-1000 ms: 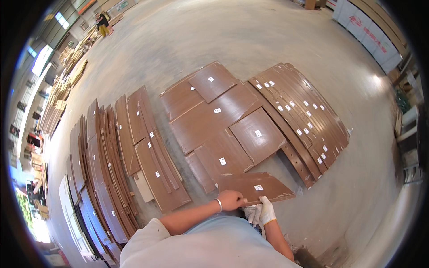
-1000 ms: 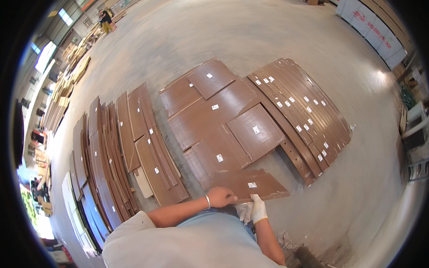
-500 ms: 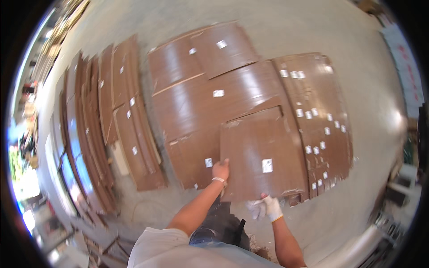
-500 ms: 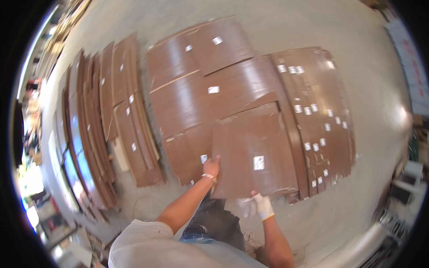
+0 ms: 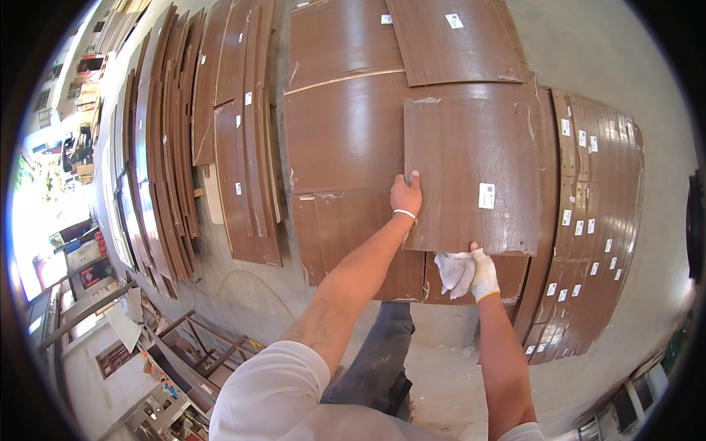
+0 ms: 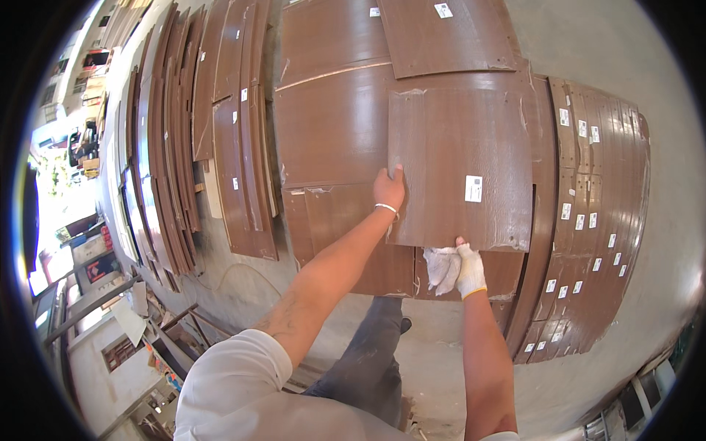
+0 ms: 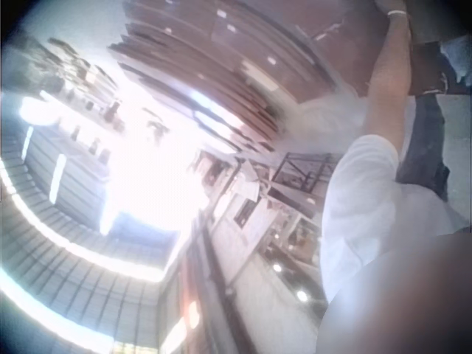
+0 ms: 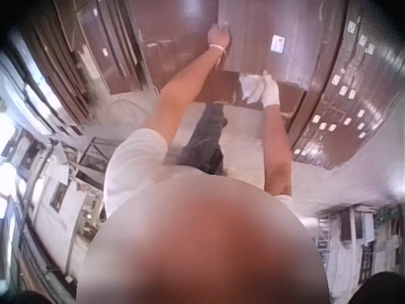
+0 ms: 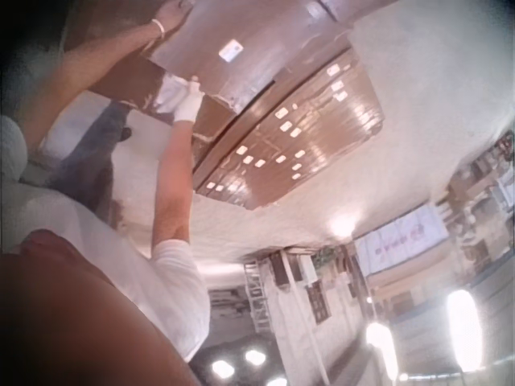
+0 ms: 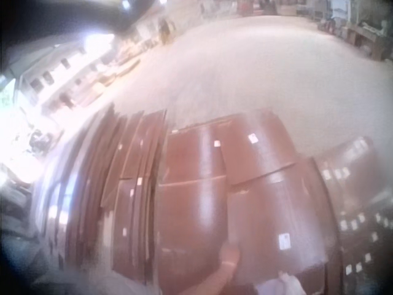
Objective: The person wipes the surface of flat wooden panels with a white cloth, then stacks them. They repeat this process for several panels, occasionally flipping them over to wipe the other side. The person also pours liquid from a plastic bottle onto the cloth and continues wiping.
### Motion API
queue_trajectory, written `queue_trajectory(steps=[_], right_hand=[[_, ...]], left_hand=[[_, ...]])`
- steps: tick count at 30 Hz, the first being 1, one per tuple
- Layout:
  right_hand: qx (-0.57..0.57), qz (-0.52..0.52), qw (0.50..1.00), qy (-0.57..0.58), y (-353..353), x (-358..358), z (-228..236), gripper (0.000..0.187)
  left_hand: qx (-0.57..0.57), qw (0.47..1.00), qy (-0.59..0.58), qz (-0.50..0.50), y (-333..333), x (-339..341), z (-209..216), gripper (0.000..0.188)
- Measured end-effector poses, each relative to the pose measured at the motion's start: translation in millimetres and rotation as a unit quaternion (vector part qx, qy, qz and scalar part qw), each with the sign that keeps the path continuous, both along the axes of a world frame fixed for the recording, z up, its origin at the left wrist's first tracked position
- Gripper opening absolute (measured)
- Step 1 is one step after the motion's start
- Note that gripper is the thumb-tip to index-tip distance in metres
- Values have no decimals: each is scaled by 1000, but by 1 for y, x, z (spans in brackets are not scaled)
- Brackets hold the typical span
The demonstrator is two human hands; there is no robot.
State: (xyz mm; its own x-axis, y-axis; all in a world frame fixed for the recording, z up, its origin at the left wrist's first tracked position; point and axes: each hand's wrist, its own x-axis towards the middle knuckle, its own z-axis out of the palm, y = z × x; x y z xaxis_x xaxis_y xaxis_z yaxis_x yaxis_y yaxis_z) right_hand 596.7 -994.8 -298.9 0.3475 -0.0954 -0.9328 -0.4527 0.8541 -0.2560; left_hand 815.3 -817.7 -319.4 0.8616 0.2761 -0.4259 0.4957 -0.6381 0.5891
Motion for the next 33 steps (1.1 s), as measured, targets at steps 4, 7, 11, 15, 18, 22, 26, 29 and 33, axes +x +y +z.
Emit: queue_trajectory(steps=[4, 7, 11, 15, 18, 22, 26, 29, 33], right_hand=[[-6, -4, 1000, -10, -12, 18, -16, 32], [32, -45, 998, 12, -16, 26, -30, 30], [67, -60, 996, 7, -18, 35, -46, 32], [77, -45, 996, -4, -21, 47, -52, 34], [103, -36, 994, -16, -24, 55, -50, 32], [69, -49, 996, 7, -26, 69, -48, 32], [34, 13, 999, -10, -23, 89, -52, 33], [55, 26, 998, -24, -20, 103, -55, 32], [80, 38, 996, -12, -19, 114, -54, 29]], left_hand=[[1, 1000, 14, 7, -7, 9, -23, 56], [-24, 1000, 3, 14, -12, 14, -33, 53], [-28, 999, -17, 10, -11, 29, -42, 48], [-32, 999, -23, 0, -13, 41, -50, 47], [-36, 999, -32, -2, -15, 43, -52, 46], [-39, 998, -44, -4, -17, 53, -53, 46], [-32, 998, -60, -20, -15, 77, -57, 47], [-24, 997, -62, -32, -12, 94, -61, 47], [-7, 996, -74, -46, -10, 105, -63, 48]])
